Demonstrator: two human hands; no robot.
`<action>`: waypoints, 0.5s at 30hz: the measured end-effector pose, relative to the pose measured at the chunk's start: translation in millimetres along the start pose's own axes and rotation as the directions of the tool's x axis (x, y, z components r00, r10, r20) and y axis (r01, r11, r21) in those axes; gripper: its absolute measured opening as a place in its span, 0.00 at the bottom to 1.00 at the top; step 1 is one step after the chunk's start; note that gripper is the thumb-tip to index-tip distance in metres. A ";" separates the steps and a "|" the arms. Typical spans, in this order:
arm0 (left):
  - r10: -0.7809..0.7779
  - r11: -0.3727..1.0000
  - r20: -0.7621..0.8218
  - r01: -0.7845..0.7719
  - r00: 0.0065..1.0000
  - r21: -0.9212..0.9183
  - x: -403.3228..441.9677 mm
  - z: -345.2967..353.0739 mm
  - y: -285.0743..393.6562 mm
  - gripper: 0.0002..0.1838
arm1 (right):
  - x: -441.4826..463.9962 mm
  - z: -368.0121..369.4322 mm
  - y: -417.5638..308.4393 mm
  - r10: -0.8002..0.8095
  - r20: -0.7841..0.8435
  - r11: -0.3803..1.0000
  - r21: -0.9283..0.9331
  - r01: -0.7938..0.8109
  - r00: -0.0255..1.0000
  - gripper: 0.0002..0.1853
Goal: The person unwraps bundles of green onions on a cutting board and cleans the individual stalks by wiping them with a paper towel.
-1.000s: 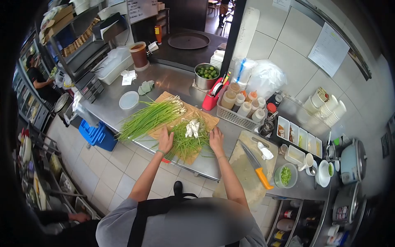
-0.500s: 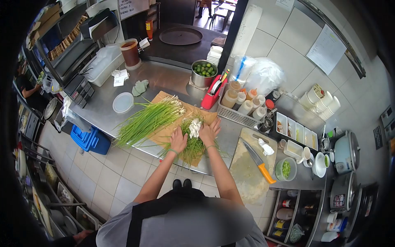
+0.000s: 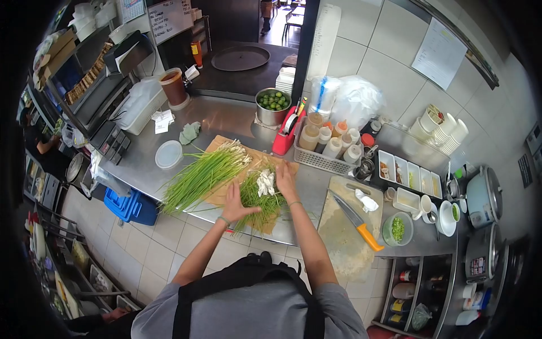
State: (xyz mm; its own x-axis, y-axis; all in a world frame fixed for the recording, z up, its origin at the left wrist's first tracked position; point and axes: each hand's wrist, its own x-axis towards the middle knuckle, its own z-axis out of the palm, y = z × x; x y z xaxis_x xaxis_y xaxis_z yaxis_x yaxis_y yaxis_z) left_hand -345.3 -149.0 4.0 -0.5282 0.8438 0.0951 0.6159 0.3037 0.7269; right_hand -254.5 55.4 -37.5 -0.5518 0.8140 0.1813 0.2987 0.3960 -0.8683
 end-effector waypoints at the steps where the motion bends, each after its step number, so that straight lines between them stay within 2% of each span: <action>1: -0.016 0.988 0.007 0.014 1.000 0.156 -4.7 9.7 6.8 0.64 | 0.5 2.9 -6.3 -0.001 0.040 1.000 0.005 0.000 0.999 0.28; 2: -0.035 0.951 0.013 0.029 0.999 0.307 -9.8 18.1 11.9 0.68 | -2.6 4.5 -11.4 0.021 0.094 0.994 -0.112 -0.011 0.995 0.28; 4: -0.015 0.955 -0.039 0.026 0.999 0.294 -10.3 35.0 10.8 0.68 | -8.8 3.3 -32.8 0.078 0.189 0.941 -0.339 -0.010 0.979 0.28; 7: 0.003 0.986 -0.150 0.022 0.989 0.168 0.7 52.0 0.5 0.68 | -12.1 14.4 -21.6 0.036 0.221 0.931 -0.363 0.047 0.975 0.28; 11: 0.014 1.000 -0.218 -0.017 0.976 -0.013 15.4 67.3 -14.9 0.64 | -22.2 24.5 -9.9 -0.057 0.124 0.962 -0.258 0.087 0.991 0.26; 15: -0.019 0.993 -0.187 -0.004 0.982 -0.120 27.1 69.7 -15.8 0.50 | -32.2 34.6 -17.8 -0.032 0.009 0.988 -0.149 0.033 0.999 0.23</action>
State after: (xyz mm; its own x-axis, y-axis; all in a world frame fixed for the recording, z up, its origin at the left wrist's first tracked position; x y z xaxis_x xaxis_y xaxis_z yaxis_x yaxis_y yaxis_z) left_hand -328.6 -100.1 -52.3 -0.6397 0.7402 0.2070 0.5432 0.2449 0.8031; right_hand -269.1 7.5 -43.9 -0.5685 0.7968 0.2049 0.3926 0.4816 -0.7835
